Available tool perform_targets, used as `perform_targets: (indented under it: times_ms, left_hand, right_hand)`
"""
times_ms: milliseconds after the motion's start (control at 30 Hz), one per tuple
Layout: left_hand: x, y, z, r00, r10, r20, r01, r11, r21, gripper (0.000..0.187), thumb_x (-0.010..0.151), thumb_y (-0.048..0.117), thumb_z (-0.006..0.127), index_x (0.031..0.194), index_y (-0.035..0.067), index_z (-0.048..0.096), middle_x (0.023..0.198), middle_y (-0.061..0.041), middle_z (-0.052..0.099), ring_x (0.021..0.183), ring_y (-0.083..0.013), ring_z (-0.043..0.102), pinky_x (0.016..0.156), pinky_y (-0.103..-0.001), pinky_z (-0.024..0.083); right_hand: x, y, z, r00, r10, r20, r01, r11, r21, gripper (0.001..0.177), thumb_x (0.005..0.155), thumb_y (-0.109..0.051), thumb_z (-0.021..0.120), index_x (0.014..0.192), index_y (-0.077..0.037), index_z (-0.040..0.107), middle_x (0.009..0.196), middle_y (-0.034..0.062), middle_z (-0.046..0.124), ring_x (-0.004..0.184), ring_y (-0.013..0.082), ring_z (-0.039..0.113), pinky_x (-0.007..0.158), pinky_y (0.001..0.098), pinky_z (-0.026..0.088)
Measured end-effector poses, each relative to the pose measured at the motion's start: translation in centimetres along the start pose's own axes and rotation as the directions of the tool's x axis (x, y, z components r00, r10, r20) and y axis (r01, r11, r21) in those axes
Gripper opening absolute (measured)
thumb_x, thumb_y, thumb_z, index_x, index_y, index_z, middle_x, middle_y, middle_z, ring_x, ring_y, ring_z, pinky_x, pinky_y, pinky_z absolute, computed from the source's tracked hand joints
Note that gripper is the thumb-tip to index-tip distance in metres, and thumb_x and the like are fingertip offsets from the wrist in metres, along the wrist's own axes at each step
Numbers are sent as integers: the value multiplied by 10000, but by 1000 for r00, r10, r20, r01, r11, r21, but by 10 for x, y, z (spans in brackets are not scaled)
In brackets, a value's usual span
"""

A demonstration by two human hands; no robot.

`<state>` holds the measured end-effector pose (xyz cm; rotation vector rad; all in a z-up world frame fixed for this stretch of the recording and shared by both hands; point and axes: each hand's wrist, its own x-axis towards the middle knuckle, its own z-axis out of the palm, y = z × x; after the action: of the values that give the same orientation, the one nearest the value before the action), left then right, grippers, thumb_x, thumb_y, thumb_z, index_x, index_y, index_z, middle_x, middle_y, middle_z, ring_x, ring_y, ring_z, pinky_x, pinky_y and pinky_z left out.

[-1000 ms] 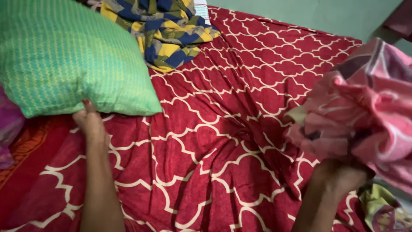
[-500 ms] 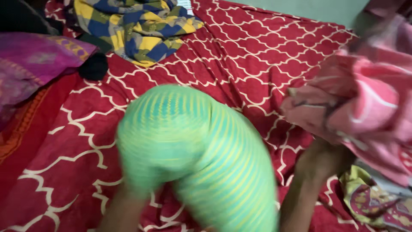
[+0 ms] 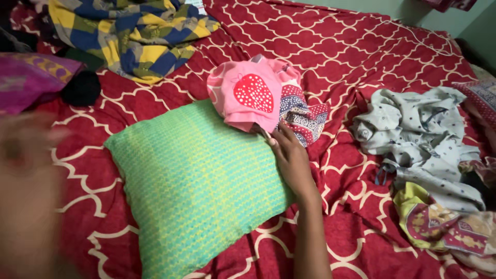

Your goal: The person places a pink floral pillowcase over a dark pillow, tucks the pillow inside, and smooths the cover. Then the person places a black polka-dotted pillowcase over a green pillow, tucks it in, and ties the closure. Finally, the person moves a green pillow and a folded cloth on the bed.

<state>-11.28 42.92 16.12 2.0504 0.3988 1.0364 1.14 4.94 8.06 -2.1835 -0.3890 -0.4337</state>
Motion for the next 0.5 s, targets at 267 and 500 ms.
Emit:
perform_targets:
  times_ms: [267, 500]
  left_hand:
    - [-73, 91, 145, 738, 589, 328, -613, 789, -38, 563, 790, 305, 846, 1315, 225, 657, 1622, -188, 243, 1458, -432, 300, 1146, -642, 301]
    - [-74, 74, 159, 779, 501, 377, -510, 856, -83, 581, 731, 337, 868, 1239, 133, 673, 1647, -230, 62, 1512, -468, 118, 1160, -671, 189]
  right_hand:
    - [2, -13, 0, 991, -95, -99, 93, 995, -23, 358, 983, -199, 650, 1278, 3, 676, 1359, 177, 651, 1207, 355, 648, 1017, 410, 489]
    - [-5, -27, -19, 978, -171, -117, 188, 970, 155, 332, 845, 11, 640, 1146, -36, 773, 1166, 119, 755, 1068, 258, 742, 934, 317, 581]
